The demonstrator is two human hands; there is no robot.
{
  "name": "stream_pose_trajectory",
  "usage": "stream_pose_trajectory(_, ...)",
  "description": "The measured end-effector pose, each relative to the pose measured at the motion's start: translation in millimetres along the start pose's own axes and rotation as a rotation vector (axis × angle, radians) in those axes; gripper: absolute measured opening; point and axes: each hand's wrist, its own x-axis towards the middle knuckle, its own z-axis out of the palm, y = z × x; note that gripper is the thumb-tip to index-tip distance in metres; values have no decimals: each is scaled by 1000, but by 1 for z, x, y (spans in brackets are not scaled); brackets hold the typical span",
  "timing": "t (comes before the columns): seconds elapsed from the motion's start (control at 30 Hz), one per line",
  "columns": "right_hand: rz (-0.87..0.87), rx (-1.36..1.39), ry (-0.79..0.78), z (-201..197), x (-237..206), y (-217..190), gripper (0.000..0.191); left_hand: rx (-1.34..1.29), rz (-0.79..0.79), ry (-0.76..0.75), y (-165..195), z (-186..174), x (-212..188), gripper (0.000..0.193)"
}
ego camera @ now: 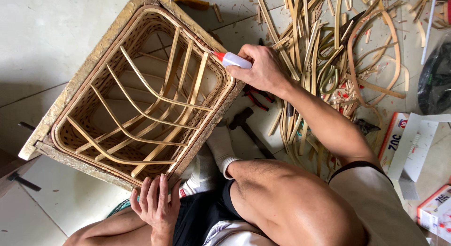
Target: The person inserts thin bamboo strips into a wooden mold, taps them into place with a hammer, trims excess with pliers, and applies glue along the basket's edge. The person works on one basket at a time, securing the strips and reinforcing the frame.
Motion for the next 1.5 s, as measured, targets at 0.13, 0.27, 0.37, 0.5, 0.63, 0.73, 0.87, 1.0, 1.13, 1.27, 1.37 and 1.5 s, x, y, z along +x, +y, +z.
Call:
stream_pose_trajectory(0.13,29,2,-21,-9,-10,-6,43,-3,-2,-6,0,-1,0,53)
stream_pose_trajectory(0.27,72,-70,-25,-20,-28,-18,38,2,-7,-7,1,-2,-1,53)
stream_pose_trajectory(0.37,59,-90,-2,-27,-40,-26,38,-1,-6,0,1,-3,-1,52)
stream_pose_trajectory(0.5,6,-121,55,-31,-46,-28,40,6,-10,-4,2,-3,0,52)
stream_pose_trajectory(0.63,-57,-58,29,-19,-23,-22,41,4,10,18,2,-4,3,52)
stream_pose_trajectory(0.73,-159,-15,60,1,11,-17,38,-3,10,25,2,-4,5,52)
stream_pose_trajectory(0.87,-200,-49,71,14,47,-17,39,-20,12,61,0,-2,7,53)
stream_pose_trajectory(1.0,-140,-143,62,8,59,-28,39,-34,9,82,-1,-2,11,52)
stream_pose_trajectory(1.13,-113,-163,41,1,59,-46,40,-45,8,81,-2,-5,15,52)
stream_pose_trajectory(1.27,5,-144,34,-12,44,-46,37,-76,1,86,-1,-6,12,53)
stream_pose_trajectory(1.37,11,16,158,-32,31,-20,31,-231,-38,112,0,-11,4,55)
stream_pose_trajectory(1.5,49,332,300,-52,49,44,32,-714,-152,235,-3,-27,4,47)
